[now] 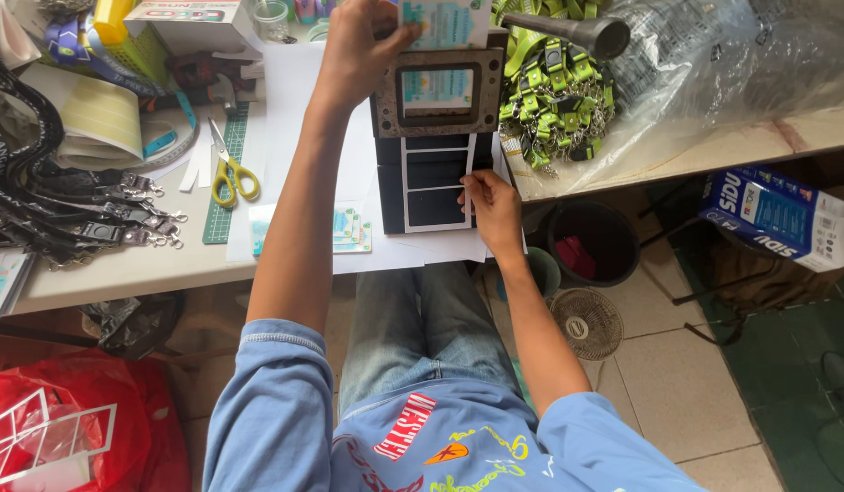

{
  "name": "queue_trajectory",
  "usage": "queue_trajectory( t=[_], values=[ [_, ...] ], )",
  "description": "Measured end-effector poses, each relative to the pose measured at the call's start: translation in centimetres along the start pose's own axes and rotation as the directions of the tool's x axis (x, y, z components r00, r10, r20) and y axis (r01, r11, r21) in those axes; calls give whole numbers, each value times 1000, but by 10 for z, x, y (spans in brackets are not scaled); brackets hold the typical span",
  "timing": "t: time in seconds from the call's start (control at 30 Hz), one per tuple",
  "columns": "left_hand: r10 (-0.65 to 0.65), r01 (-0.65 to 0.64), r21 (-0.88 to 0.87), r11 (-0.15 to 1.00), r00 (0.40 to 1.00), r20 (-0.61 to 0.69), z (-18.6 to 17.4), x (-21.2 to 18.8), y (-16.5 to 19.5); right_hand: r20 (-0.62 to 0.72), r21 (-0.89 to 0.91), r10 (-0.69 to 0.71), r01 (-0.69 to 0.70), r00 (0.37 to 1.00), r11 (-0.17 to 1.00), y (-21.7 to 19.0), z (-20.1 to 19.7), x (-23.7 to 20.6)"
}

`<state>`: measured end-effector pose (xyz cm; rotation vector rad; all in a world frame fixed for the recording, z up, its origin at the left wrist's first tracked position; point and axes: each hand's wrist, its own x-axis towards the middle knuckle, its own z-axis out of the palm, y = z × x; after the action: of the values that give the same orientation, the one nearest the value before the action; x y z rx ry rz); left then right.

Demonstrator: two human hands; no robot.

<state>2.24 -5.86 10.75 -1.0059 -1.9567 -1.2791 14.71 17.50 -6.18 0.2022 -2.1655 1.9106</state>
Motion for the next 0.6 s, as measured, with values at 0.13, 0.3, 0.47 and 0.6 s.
queue_trajectory(
  t=[0.13, 0.3, 0.47, 0.6],
  values=[
    [-26, 26, -76, 997, 1000, -6, 1, -3, -10, 16, 63, -15, 14, 1000, 998, 6, -3, 7],
    [-26, 26, -53, 998, 1000, 7, -1, -4, -11, 21, 73, 14, -16, 1000, 997, 7, -3, 14],
    [-54, 53, -45, 998, 998, -11, 2, -6, -3, 79, 108, 25, -34, 997, 994, 8, -8, 13],
    [-33, 31, -82, 996, 999, -13, 4, -6, -1, 101, 118, 15, -27, 995, 993, 9, -10, 12]
  ],
)
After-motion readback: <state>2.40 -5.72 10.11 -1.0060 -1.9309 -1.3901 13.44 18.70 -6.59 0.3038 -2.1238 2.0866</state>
